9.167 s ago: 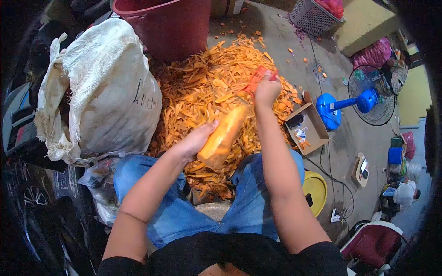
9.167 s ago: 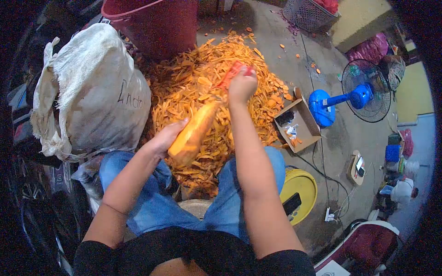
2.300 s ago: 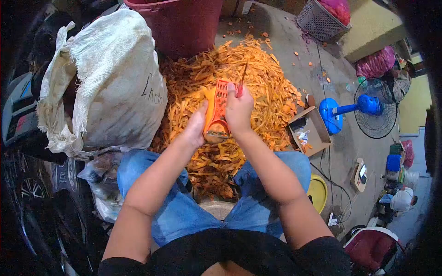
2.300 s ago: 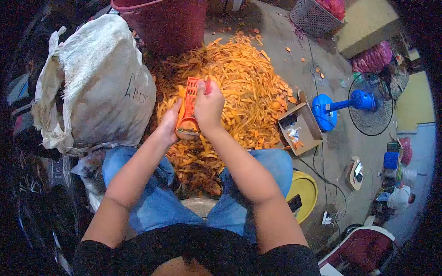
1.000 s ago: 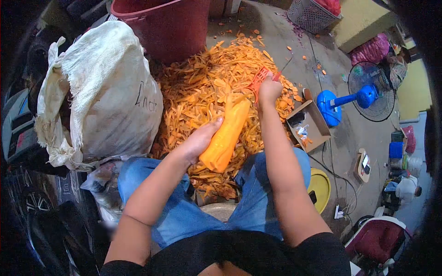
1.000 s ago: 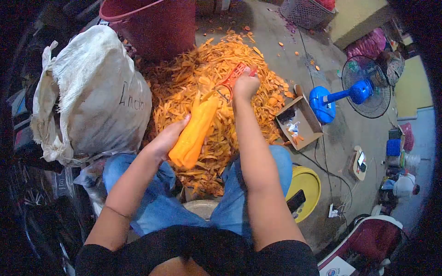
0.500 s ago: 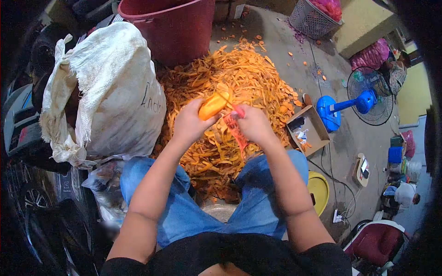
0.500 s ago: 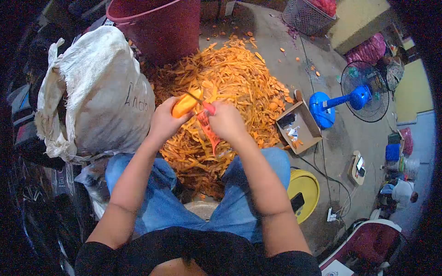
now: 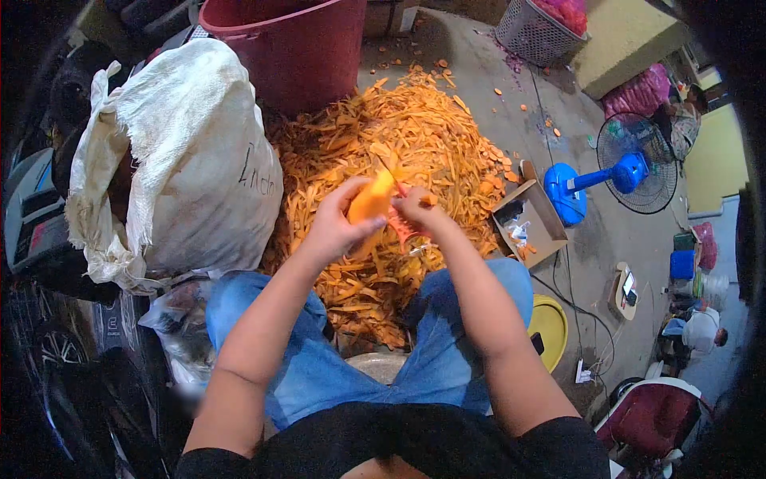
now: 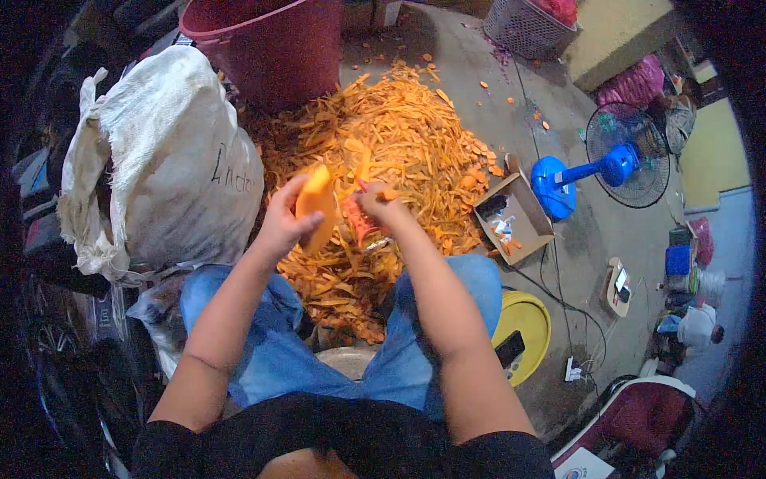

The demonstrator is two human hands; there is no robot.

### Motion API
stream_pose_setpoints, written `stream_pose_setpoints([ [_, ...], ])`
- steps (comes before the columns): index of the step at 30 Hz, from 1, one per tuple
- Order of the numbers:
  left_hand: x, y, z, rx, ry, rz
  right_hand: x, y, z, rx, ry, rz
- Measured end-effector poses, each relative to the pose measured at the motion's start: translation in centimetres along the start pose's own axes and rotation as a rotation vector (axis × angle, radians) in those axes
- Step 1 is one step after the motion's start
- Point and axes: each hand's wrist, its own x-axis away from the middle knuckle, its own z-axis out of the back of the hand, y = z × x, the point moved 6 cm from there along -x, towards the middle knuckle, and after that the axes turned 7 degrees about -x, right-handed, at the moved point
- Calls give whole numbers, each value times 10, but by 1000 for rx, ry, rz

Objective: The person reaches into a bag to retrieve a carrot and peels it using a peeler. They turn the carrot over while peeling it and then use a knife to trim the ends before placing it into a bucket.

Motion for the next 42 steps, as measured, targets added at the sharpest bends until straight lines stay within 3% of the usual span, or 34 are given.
stream_pose_setpoints([
  [1,-1,-9,5,84,52,35,19,-7,-20,-392,60,-86],
  [2,-3,-12,7,83,55,32,29,-22,-40,-453,-184,4],
  [4,-7,-12,9,332,46,-26,36,-29,-62,-404,-304,19],
  [6,-9,-8,10,328,37,-67,43,-36,-85,-614,-542,70],
  [9,-10,6,18,337,93,-148,32,-27,-97,-873,-449,49],
  [12,-12,13,27,346,82,-170,30,-26,-72,-771,-346,118],
  [16,-16,9,40,268,94,-82,17,-39,-42,-930,-228,209],
  [18,-16,-4,44,124,120,106,19,-46,-29,-950,-160,238],
  [19,-16,-6,47,123,118,107,24,-52,-21,-898,-98,271],
  [21,-15,-23,47,-125,-16,286,36,-64,-9,-839,14,258],
  [24,-12,-28,36,-317,-71,292,25,-59,0,-811,86,315],
  [26,-14,-38,29,-343,-89,234,22,-56,2,-684,114,336],
  [29,-14,-46,13,-154,-148,340,31,-62,2,-548,168,341],
  [31,-16,-48,16,-182,-99,327,32,-64,1,-539,185,329],
  [33,-18,-55,21,-210,-55,314,35,-76,2,-392,154,494],
  [34,-23,-52,30,-379,51,158,38,-78,5,-391,156,496],
  [35,-25,-46,36,-547,159,0,45,-87,6,-39,217,567],
  [36,-25,-41,37,-548,161,0,51,-94,4,316,271,626],
  [37,-25,-37,41,-593,204,40,51,-93,2,448,272,614],
  [42,-19,-15,44,-660,226,199,68,-101,-10,636,228,710],
])
